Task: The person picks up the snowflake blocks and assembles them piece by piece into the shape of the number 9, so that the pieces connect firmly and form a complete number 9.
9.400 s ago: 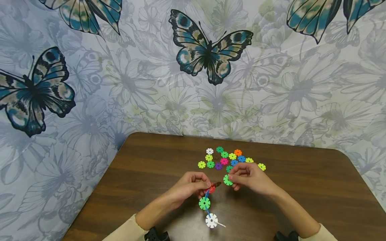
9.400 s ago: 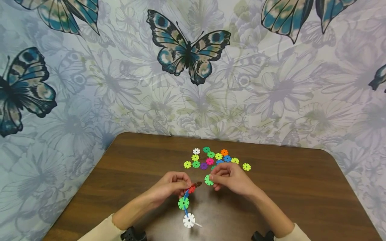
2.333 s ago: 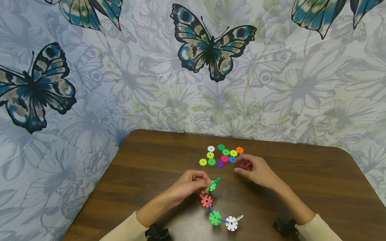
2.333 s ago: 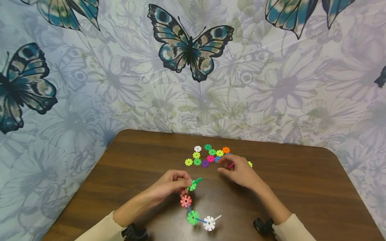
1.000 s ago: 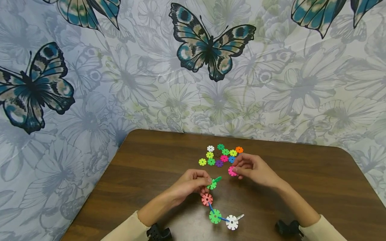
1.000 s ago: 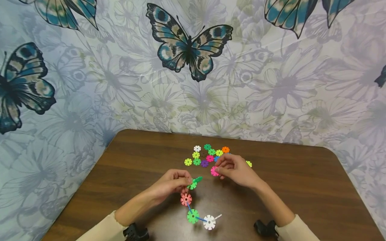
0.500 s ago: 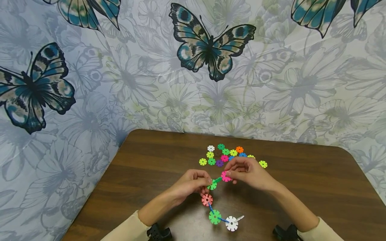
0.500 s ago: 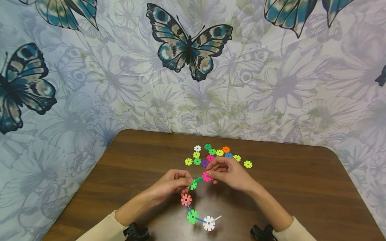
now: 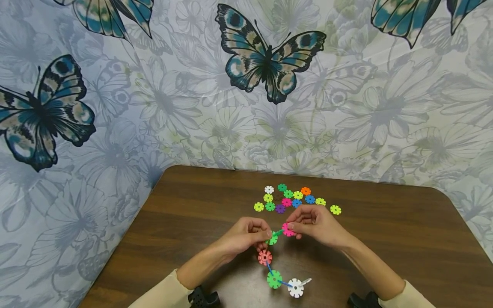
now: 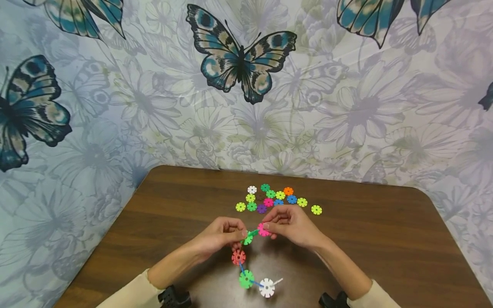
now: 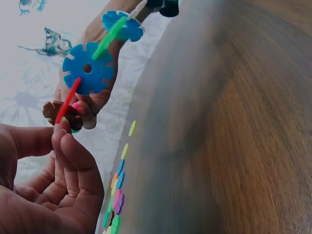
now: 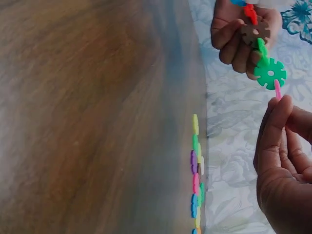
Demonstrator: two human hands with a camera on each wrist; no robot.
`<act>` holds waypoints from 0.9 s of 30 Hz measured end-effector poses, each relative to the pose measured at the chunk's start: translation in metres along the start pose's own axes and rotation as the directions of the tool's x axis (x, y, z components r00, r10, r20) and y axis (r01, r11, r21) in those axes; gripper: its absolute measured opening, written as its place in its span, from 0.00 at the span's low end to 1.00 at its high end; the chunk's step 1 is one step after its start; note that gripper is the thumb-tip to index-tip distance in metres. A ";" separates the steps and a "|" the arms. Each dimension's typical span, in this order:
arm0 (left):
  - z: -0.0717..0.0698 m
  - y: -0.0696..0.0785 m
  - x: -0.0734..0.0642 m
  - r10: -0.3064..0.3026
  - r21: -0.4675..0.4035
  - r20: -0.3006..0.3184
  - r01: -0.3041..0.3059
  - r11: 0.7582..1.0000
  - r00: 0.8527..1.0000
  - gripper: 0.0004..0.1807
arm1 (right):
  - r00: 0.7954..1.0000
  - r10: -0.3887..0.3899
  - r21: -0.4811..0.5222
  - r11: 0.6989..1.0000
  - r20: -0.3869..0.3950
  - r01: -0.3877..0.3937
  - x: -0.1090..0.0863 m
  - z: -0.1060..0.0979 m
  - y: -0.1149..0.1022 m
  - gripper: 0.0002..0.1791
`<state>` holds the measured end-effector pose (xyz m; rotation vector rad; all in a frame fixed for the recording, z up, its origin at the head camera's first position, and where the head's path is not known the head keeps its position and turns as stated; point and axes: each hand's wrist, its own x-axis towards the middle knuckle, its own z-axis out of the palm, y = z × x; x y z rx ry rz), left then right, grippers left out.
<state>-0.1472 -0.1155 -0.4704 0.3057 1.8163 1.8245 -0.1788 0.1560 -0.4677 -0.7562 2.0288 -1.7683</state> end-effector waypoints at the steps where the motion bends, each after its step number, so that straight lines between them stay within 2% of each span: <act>1: 0.000 0.000 0.000 0.003 0.006 0.001 -0.003 1.000 1.000 0.09 | 1.000 -0.001 0.001 1.000 0.003 0.001 0.000 0.000 0.000 0.05; 5: 0.000 -0.001 -0.001 0.007 0.026 0.003 -0.007 1.000 1.000 0.10 | 1.000 0.002 -0.019 1.000 0.009 -0.002 0.001 0.003 0.000 0.05; 10: 0.001 -0.002 0.000 0.029 0.048 -0.002 -0.029 0.998 1.000 0.12 | 1.000 0.004 -0.063 0.998 -0.018 -0.006 0.001 0.008 0.000 0.04; 14: 0.001 -0.003 0.000 0.014 0.044 -0.002 -0.014 0.999 1.000 0.10 | 1.000 0.008 -0.068 0.998 -0.019 -0.009 0.000 0.009 0.001 0.03; 20: 0.000 -0.005 -0.001 -0.005 -0.002 0.015 0.005 1.000 1.000 0.11 | 0.999 0.010 0.017 1.000 0.042 -0.011 -0.004 0.007 0.002 0.07; 24: -0.001 -0.005 -0.002 0.009 -0.025 0.021 -0.009 1.000 1.000 0.15 | 0.998 0.016 0.083 0.996 0.059 -0.021 -0.004 0.005 0.001 0.09; 27: -0.002 -0.004 -0.004 0.023 -0.027 0.012 -0.023 0.999 1.000 0.14 | 0.997 0.019 0.097 0.995 0.079 -0.027 -0.004 0.005 0.000 0.11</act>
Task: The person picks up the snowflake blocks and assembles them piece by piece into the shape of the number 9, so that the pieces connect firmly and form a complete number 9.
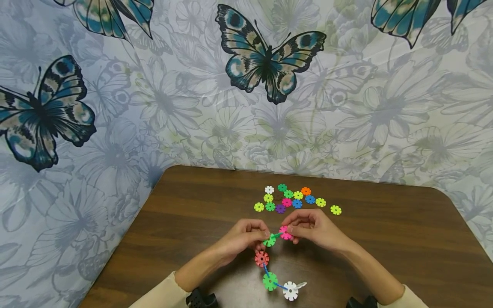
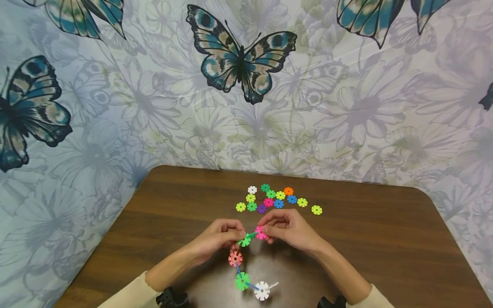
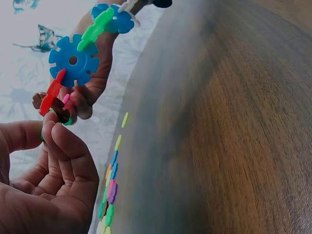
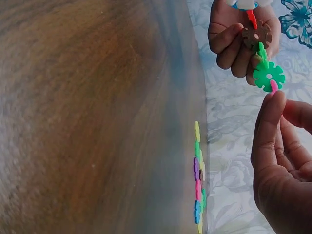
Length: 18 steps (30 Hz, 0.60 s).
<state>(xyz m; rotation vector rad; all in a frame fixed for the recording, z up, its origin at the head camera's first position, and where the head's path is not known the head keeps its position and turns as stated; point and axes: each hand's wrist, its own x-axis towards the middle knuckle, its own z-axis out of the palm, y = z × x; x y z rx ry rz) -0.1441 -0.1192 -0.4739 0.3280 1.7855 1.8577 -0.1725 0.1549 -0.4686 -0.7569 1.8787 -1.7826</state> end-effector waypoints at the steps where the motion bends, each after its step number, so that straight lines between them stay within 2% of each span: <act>1: 0.000 0.000 0.000 0.003 0.000 -0.003 -0.003 1.000 1.000 0.13 | 1.000 0.003 0.000 1.000 0.006 -0.003 0.000 0.000 0.000 0.11; 11: -0.002 -0.002 -0.001 -0.008 -0.013 -0.005 0.008 1.000 1.000 0.07 | 0.998 -0.023 0.006 1.000 0.064 0.023 0.000 0.005 -0.002 0.14; 18: 0.000 -0.001 -0.001 -0.010 -0.016 0.006 0.010 1.000 1.000 0.05 | 0.996 -0.055 -0.033 0.998 0.064 0.057 0.000 0.008 -0.002 0.13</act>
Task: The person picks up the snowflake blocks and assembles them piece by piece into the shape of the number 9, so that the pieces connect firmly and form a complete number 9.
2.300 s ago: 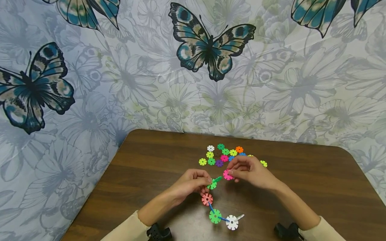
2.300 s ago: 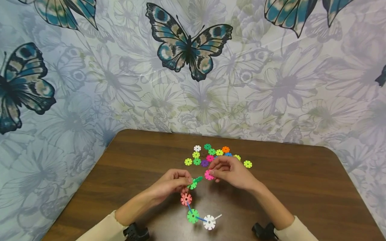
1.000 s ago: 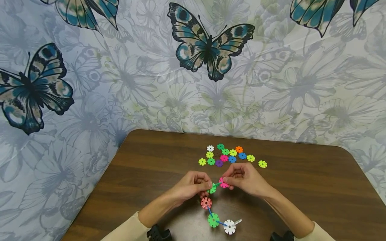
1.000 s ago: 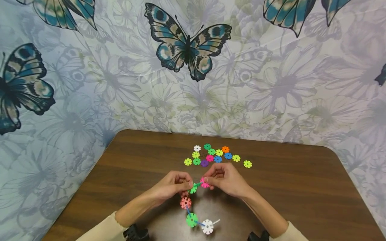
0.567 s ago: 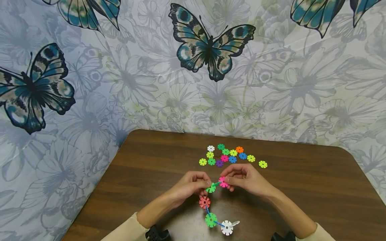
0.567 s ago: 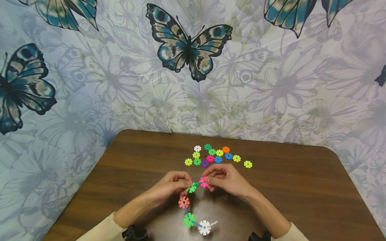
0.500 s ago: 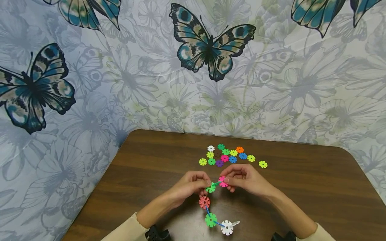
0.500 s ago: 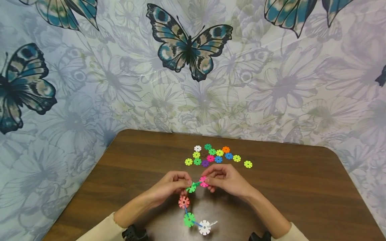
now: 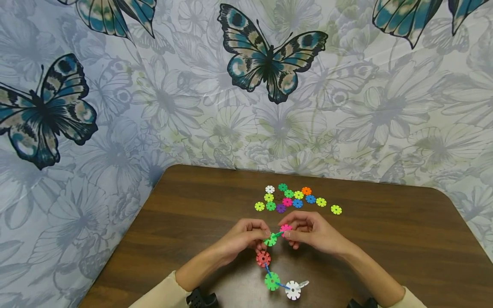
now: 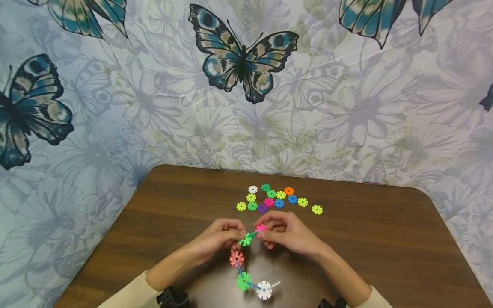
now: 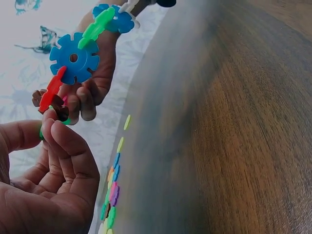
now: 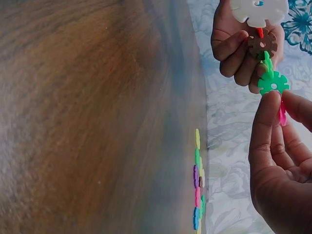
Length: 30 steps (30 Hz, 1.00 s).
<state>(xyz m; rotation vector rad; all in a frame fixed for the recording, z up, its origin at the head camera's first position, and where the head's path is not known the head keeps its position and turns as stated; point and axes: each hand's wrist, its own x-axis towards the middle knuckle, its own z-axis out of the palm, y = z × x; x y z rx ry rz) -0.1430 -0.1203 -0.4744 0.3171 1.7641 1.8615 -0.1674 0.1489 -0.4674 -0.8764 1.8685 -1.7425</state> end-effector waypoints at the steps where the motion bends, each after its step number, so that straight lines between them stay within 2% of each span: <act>1: 0.000 0.000 0.000 0.001 0.000 0.002 -0.001 1.000 1.000 0.05 | 1.000 0.001 -0.001 1.000 -0.006 -0.001 0.000 0.000 0.000 0.13; 11: 0.001 0.003 0.000 0.001 0.007 0.008 -0.001 1.000 1.000 0.06 | 1.000 -0.019 -0.039 0.999 0.001 0.019 0.000 0.003 0.000 0.16; 16: 0.002 0.004 0.000 -0.011 -0.001 0.023 0.011 1.000 1.000 0.05 | 0.999 -0.012 0.017 1.000 -0.040 0.012 0.000 0.004 -0.001 0.17; 20: 0.004 0.005 0.002 -0.007 0.060 0.014 0.006 0.998 1.000 0.08 | 0.996 -0.044 0.037 0.998 -0.080 0.047 0.000 0.004 -0.002 0.14; 24: 0.007 0.007 0.006 0.041 0.132 -0.001 -0.040 0.990 0.999 0.14 | 0.993 -0.027 0.031 0.999 -0.111 0.030 0.002 0.005 -0.004 0.14; 30: 0.012 0.009 0.011 0.124 0.135 -0.028 -0.119 0.984 0.992 0.14 | 0.996 0.028 0.062 0.998 -0.087 -0.023 0.004 0.008 -0.006 0.19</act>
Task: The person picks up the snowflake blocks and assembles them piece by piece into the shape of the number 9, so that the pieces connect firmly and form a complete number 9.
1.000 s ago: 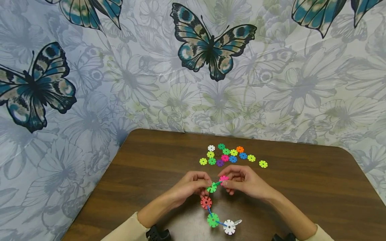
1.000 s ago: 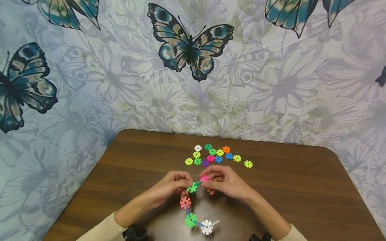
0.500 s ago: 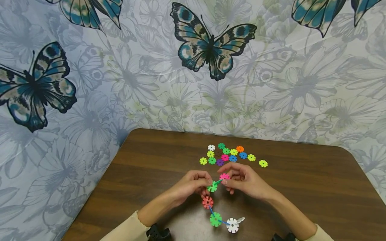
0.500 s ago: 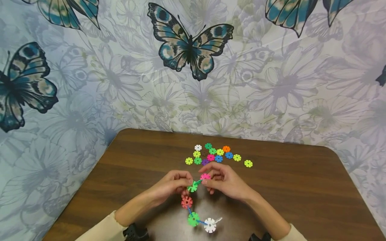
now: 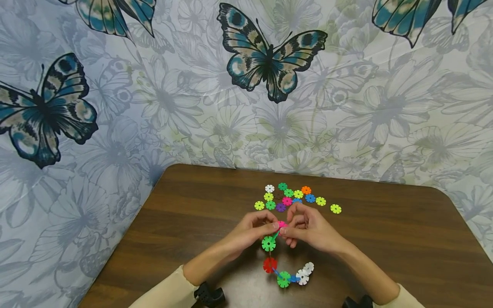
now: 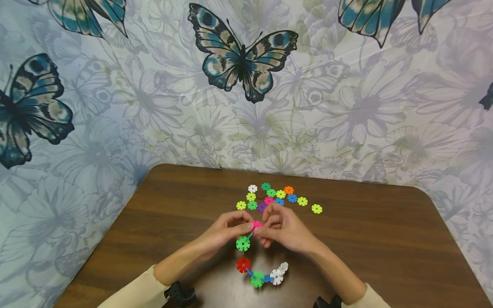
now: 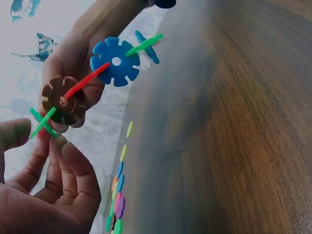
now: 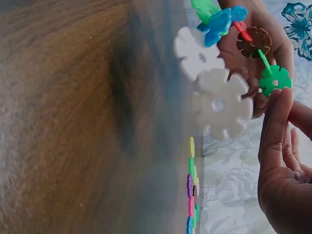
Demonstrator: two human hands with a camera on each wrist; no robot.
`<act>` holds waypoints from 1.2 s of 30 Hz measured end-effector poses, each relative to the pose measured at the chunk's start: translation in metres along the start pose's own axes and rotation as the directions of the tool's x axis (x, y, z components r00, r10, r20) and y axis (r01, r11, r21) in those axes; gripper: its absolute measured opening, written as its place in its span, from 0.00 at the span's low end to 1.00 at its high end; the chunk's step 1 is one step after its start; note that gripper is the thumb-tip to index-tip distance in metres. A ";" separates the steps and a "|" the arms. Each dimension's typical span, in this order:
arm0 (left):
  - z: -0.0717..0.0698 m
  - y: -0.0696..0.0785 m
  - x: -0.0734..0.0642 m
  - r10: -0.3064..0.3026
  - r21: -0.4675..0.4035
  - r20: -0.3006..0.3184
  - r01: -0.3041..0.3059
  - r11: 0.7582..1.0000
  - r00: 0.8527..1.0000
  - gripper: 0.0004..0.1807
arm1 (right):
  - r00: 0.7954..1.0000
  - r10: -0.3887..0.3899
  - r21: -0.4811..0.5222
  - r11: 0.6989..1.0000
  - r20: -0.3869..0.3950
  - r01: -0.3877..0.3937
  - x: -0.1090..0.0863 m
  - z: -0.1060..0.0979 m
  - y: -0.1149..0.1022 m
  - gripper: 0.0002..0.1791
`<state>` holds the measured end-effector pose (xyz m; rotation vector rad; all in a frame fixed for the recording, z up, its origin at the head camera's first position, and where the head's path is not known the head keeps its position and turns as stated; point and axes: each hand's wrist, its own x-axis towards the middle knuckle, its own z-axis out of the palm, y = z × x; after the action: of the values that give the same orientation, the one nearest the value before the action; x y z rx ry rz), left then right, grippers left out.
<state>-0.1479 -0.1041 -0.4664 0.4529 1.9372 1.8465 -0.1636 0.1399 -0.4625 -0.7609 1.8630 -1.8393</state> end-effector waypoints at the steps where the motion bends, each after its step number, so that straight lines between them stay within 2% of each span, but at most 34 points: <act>1: 0.000 0.000 0.001 0.008 -0.008 -0.004 -0.008 1.000 1.000 0.13 | 1.000 0.005 0.009 1.000 0.009 -0.005 0.000 0.000 0.000 0.19; 4: 0.000 -0.001 0.001 0.020 -0.021 -0.019 -0.021 1.000 1.000 0.10 | 0.999 0.009 0.028 1.000 0.044 -0.011 0.001 -0.002 0.002 0.20; 7: -0.001 -0.003 0.001 0.006 -0.035 -0.039 -0.007 0.999 0.999 0.10 | 0.998 0.019 -0.004 1.000 0.057 -0.019 0.003 -0.012 0.005 0.20; 9: -0.003 -0.004 -0.001 -0.012 -0.045 -0.052 0.010 0.999 0.999 0.11 | 0.999 0.038 -0.072 0.997 0.025 -0.036 0.005 -0.022 0.009 0.21; 11: -0.005 -0.005 -0.002 -0.032 -0.056 -0.058 0.029 0.998 0.998 0.12 | 0.998 0.047 -0.185 0.981 -0.047 -0.055 0.010 -0.036 0.015 0.21; 13: -0.006 -0.005 -0.004 -0.052 -0.062 -0.059 0.048 0.997 0.997 0.12 | 0.989 0.051 -0.325 0.941 -0.141 -0.095 0.014 -0.051 0.023 0.20; 14: -0.006 -0.005 -0.005 -0.062 -0.064 -0.060 0.058 0.996 0.996 0.11 | 0.982 0.043 -0.397 0.910 -0.185 -0.115 0.016 -0.058 0.027 0.19; 16: -0.007 -0.005 -0.006 -0.076 -0.064 -0.060 0.072 0.995 0.995 0.10 | 0.968 0.011 -0.536 0.831 -0.250 -0.148 0.021 -0.072 0.034 0.16; 19: -0.007 -0.005 -0.008 -0.093 -0.065 -0.061 0.089 0.994 0.994 0.08 | 0.959 -0.035 -0.683 0.710 -0.281 -0.174 0.027 -0.087 0.040 0.14; 21: -0.007 -0.006 -0.008 -0.106 -0.064 -0.059 0.102 0.993 0.993 0.06 | 0.963 -0.049 -0.741 0.649 -0.266 -0.172 0.032 -0.093 0.040 0.14; 24: -0.007 -0.007 -0.008 -0.119 -0.064 -0.056 0.115 0.991 0.991 0.05 | 0.975 -0.050 -0.786 0.602 -0.216 -0.143 0.039 -0.095 0.039 0.14; 29: -0.008 -0.008 -0.007 -0.128 -0.071 -0.061 0.123 0.990 0.990 0.04 | 0.990 -0.061 -0.830 0.553 -0.125 -0.071 0.050 -0.092 0.039 0.10; 36: -0.011 -0.008 -0.006 -0.126 -0.075 -0.056 0.122 0.990 0.990 0.03 | 0.996 -0.033 -0.863 0.503 -0.080 -0.052 0.057 -0.092 0.038 0.12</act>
<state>-0.1474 -0.1171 -0.4738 0.2512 1.8863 1.8621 -0.2687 0.1736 -0.4917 -0.9543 2.8541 -0.7730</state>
